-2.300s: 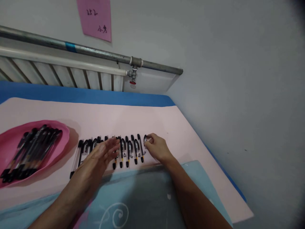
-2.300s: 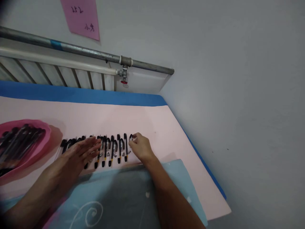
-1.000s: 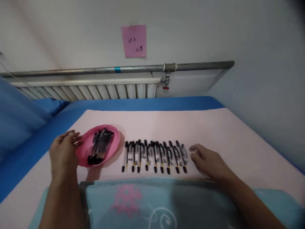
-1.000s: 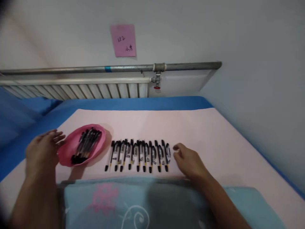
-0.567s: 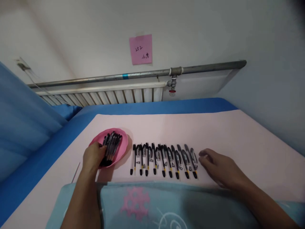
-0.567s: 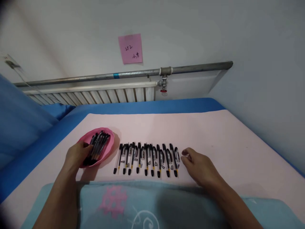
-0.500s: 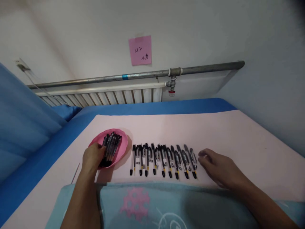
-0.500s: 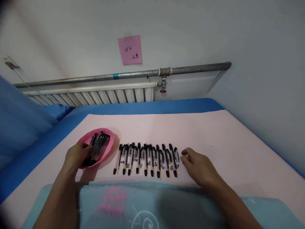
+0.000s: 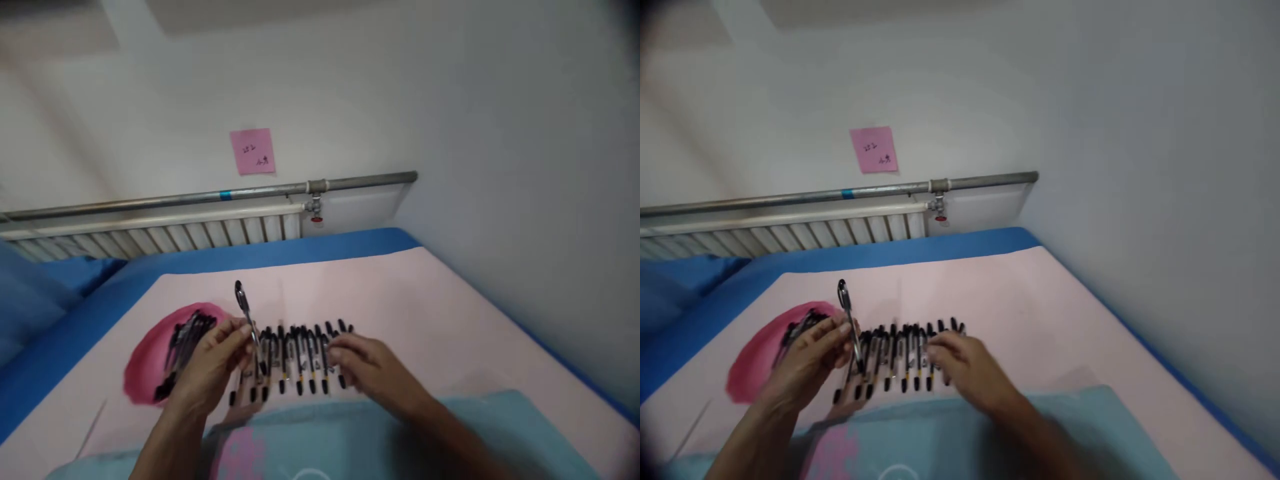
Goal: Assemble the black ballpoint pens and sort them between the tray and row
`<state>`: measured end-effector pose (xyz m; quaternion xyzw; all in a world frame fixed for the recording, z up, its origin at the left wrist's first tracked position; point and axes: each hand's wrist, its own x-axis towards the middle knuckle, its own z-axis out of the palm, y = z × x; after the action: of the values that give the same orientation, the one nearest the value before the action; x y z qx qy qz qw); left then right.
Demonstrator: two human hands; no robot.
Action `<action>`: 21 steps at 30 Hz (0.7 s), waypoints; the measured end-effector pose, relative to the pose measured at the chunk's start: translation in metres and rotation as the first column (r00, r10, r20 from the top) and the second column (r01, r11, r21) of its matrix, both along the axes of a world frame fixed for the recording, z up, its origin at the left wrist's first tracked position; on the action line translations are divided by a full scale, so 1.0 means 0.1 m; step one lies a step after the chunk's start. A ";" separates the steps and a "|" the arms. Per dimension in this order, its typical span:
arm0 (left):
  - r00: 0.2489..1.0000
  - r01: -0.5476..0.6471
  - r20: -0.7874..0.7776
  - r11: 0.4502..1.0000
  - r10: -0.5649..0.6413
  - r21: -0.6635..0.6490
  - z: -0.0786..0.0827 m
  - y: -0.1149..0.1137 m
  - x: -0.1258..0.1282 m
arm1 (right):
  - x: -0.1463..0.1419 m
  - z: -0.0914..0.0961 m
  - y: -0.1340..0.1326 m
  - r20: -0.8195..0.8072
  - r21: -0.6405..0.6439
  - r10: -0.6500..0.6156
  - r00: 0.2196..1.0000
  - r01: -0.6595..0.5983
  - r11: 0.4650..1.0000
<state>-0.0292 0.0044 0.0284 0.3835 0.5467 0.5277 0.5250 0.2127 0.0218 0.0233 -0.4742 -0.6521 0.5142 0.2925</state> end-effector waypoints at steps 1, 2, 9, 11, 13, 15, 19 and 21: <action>0.994 0.100 0.053 0.995 -0.098 -0.020 0.02 -0.01 0.21 | -0.03 0.03 -0.04 -0.064 -0.035 0.050 0.997 -0.052 0.998; 0.980 0.183 0.083 0.983 -0.179 -0.037 0.03 -0.02 0.40 | -0.04 0.04 -0.07 -0.133 -0.070 0.091 0.987 -0.101 0.992; 0.973 0.204 0.114 0.978 -0.200 -0.030 0.06 0.16 0.93 | 0.15 0.03 -0.08 -0.159 -0.117 0.074 0.985 -0.093 0.989; 0.969 0.153 0.204 0.987 -0.141 -0.043 0.06 0.28 0.91 | 0.20 0.00 -0.07 -0.101 -0.070 0.103 0.989 -0.110 0.991; 0.960 0.073 0.273 0.997 -0.060 -0.038 0.06 0.39 0.85 | 0.23 -0.04 -0.06 -0.054 -0.030 0.113 0.992 -0.114 0.993; 0.934 -0.058 0.353 0.998 0.060 -0.016 0.04 0.47 0.74 | 0.24 -0.08 -0.05 -0.017 -0.020 0.103 0.995 -0.103 0.994; 0.817 -0.204 0.534 0.975 0.217 -0.084 -0.08 0.52 0.49 | 0.23 -0.12 -0.01 0.004 -0.037 0.049 0.999 -0.049 0.998; 0.798 -0.084 0.581 0.984 0.161 -0.158 -0.16 0.48 0.45 | 0.21 -0.11 0.01 -0.049 -0.074 0.047 0.998 -0.050 0.996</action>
<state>0.0159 0.0525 0.0122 0.1306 0.4114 0.6187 0.6565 0.2337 0.0224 0.0122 -0.4567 -0.6366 0.5562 0.2771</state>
